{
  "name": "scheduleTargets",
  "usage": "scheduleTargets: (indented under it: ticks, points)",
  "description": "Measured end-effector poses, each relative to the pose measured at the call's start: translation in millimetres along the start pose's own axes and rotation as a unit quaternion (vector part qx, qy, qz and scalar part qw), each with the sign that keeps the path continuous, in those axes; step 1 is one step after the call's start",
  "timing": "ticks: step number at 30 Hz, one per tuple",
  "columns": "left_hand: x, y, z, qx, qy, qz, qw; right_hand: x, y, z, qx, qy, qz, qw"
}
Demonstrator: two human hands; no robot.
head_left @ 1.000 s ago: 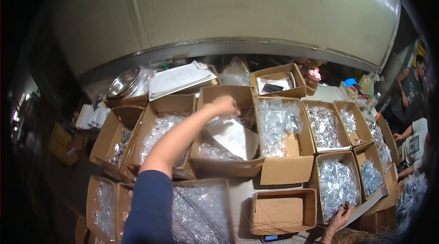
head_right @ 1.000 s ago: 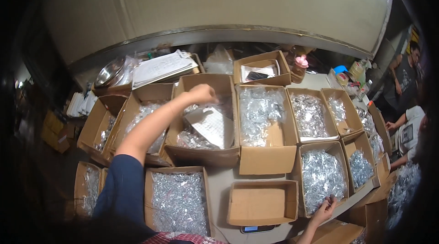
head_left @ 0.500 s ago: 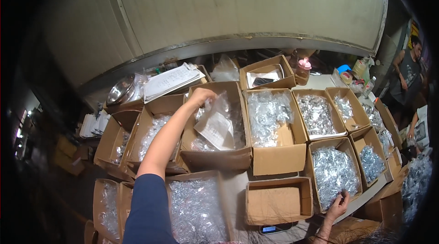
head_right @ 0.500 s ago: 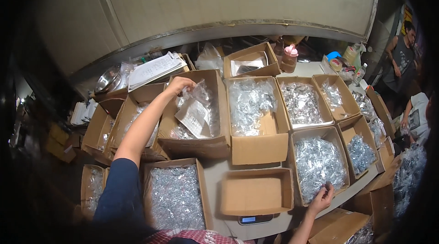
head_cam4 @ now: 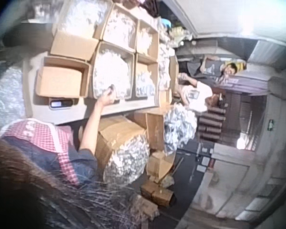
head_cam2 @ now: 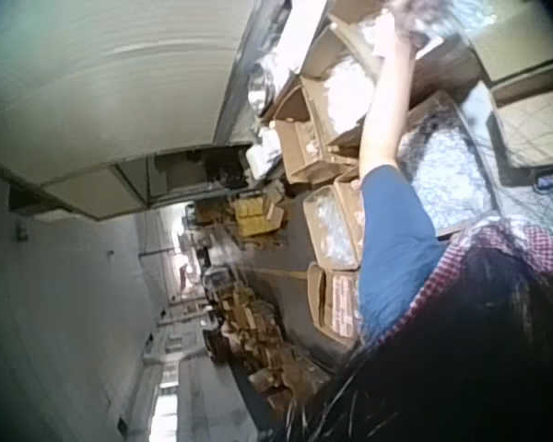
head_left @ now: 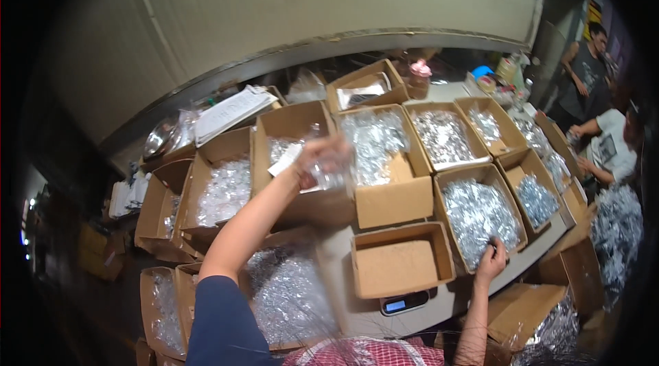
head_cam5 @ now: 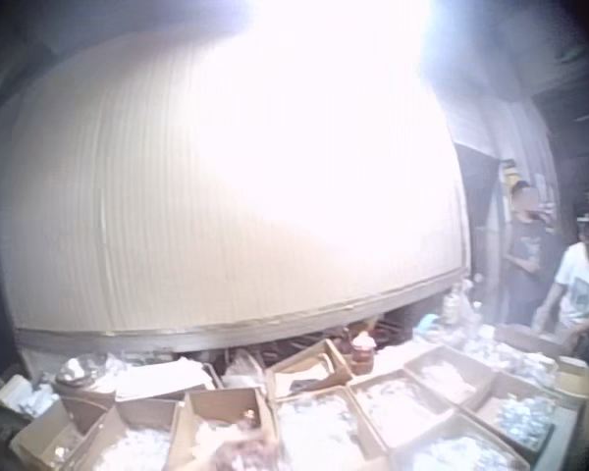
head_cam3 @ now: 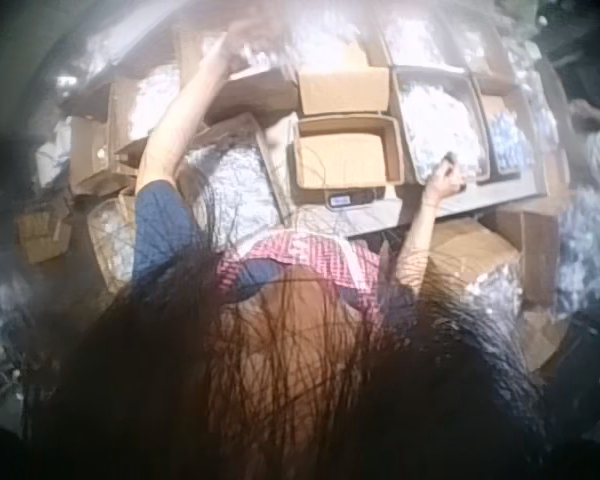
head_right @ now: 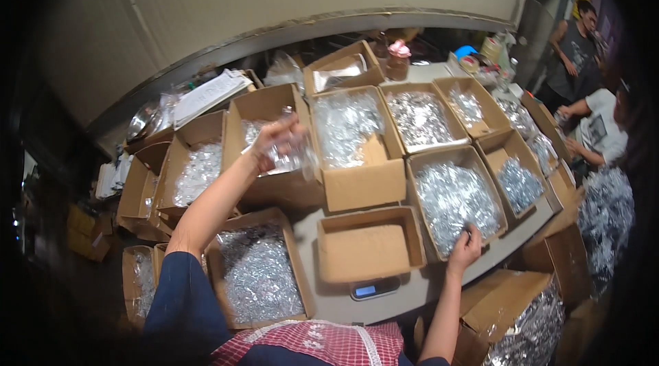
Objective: The person sorts small metal hardware components into different cardboard boxes and weighs some of them using a small digital scale.
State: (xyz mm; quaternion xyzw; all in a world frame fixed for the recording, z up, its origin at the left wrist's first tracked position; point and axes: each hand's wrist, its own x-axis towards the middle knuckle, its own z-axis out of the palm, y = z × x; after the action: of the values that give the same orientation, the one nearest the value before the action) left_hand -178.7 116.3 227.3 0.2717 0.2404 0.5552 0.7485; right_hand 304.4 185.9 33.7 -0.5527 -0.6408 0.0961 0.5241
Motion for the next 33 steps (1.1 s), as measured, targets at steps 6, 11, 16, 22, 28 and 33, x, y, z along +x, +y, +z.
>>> scheduleTargets:
  ticks: [6,11,16,22,28,33]
  points:
    - [27.0,-140.6,50.5,0.564,-0.120,-0.251,0.777,4.7,-0.8,-14.5,0.023,-0.045,0.025,0.998]
    - [80.3,-152.9,47.4,0.593,-0.127,-0.257,0.752,39.0,-4.3,-34.1,0.173,-0.119,0.081,0.974]
    - [202.7,-121.6,-36.9,0.560,0.211,-0.055,0.799,99.4,26.3,-45.7,-0.010,-0.107,-0.095,0.990]
    - [276.6,-119.9,-178.1,0.401,0.533,-0.075,0.741,108.1,54.3,-35.4,0.026,-0.179,-0.116,0.977]
    - [308.6,-124.7,-126.8,0.425,0.576,0.135,0.685,118.8,73.0,-44.9,0.132,-0.172,-0.055,0.975]
    - [340.4,-86.8,-71.4,0.279,0.458,0.269,0.800,128.4,65.0,-44.4,0.127,-0.240,-0.090,0.958]
